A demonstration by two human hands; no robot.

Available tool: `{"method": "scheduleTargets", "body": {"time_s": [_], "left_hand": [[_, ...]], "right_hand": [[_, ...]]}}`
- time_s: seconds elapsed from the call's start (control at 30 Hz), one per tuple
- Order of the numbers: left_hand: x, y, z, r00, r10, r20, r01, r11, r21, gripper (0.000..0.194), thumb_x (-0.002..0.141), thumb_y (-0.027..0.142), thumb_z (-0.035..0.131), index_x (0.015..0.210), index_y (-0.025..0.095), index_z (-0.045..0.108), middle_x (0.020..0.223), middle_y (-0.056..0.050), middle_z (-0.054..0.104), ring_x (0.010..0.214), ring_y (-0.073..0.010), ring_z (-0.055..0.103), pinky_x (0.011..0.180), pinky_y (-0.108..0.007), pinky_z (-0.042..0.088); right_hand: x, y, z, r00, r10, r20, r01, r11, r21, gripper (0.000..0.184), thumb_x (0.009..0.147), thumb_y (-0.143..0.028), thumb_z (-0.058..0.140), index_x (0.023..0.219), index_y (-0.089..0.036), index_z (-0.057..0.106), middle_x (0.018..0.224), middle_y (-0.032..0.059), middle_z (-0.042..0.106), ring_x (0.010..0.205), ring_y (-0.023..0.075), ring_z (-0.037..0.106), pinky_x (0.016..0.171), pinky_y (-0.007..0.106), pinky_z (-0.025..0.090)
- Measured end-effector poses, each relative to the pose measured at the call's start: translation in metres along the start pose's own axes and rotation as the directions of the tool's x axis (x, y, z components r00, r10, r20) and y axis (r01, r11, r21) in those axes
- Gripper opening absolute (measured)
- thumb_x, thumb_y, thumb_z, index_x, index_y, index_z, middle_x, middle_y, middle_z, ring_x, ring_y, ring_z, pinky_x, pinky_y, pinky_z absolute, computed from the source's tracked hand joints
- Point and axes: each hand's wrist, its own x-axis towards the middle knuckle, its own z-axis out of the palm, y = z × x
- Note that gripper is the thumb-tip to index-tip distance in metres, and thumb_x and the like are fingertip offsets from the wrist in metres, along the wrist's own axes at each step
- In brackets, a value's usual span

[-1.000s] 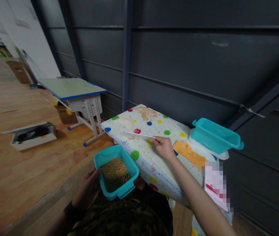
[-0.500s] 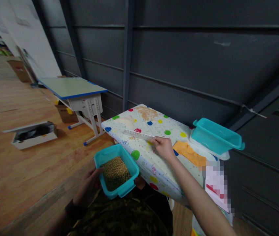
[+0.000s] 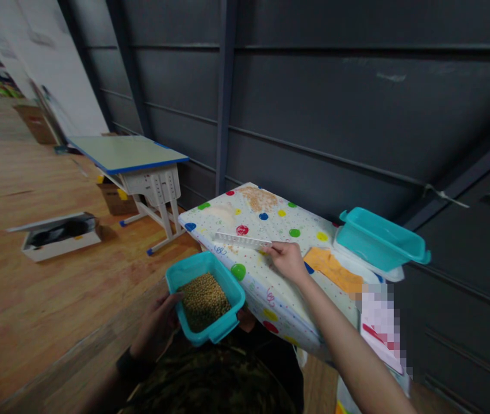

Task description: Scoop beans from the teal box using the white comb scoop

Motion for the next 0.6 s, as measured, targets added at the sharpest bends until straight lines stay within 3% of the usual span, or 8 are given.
{"method": "scheduleTargets", "body": {"time_s": [0.13, 0.4, 0.6], "left_hand": [[0.0, 0.003, 0.004, 1.0, -0.004, -0.013, 0.004, 1.0, -0.003, 0.055, 0.06, 0.06, 0.104, 0.078, 0.02, 0.071, 0.051, 0.007, 0.06, 0.04, -0.0113, 0.05, 0.039, -0.024, 0.039], [-0.002, 0.005, 0.008, 1.0, 0.006, -0.02, -0.005, 1.0, 0.01, 0.054, 0.057, 0.058, 0.104, 0.072, 0.02, 0.07, 0.049, 0.006, 0.058, 0.039, -0.0109, 0.049, 0.037, -0.023, 0.038], [-0.005, 0.011, 0.014, 1.0, 0.004, -0.031, -0.003, 0.999, 0.041, 0.056, 0.056, 0.063, 0.103, 0.07, 0.021, 0.068, 0.046, 0.007, 0.054, 0.038, -0.0108, 0.046, 0.036, -0.024, 0.038]], "right_hand": [[-0.002, -0.008, -0.002, 0.999, 0.045, -0.003, -0.044, 0.996, 0.079, 0.068, 0.096, -0.081, 0.066, 0.06, -0.023, 0.073, 0.053, 0.0009, 0.056, 0.054, 0.0172, 0.047, 0.053, 0.032, 0.039], [-0.011, -0.009, -0.01, 0.999, 0.048, 0.007, -0.048, 0.997, 0.053, 0.069, 0.094, -0.082, 0.066, 0.057, -0.024, 0.069, 0.051, 0.0001, 0.054, 0.053, 0.0162, 0.044, 0.054, 0.033, 0.035], [-0.022, -0.012, -0.017, 0.998, 0.058, -0.033, -0.057, 0.998, 0.042, 0.066, 0.096, -0.078, 0.065, 0.061, -0.023, 0.076, 0.051, 0.0013, 0.057, 0.052, 0.0173, 0.045, 0.053, 0.033, 0.037]]}}
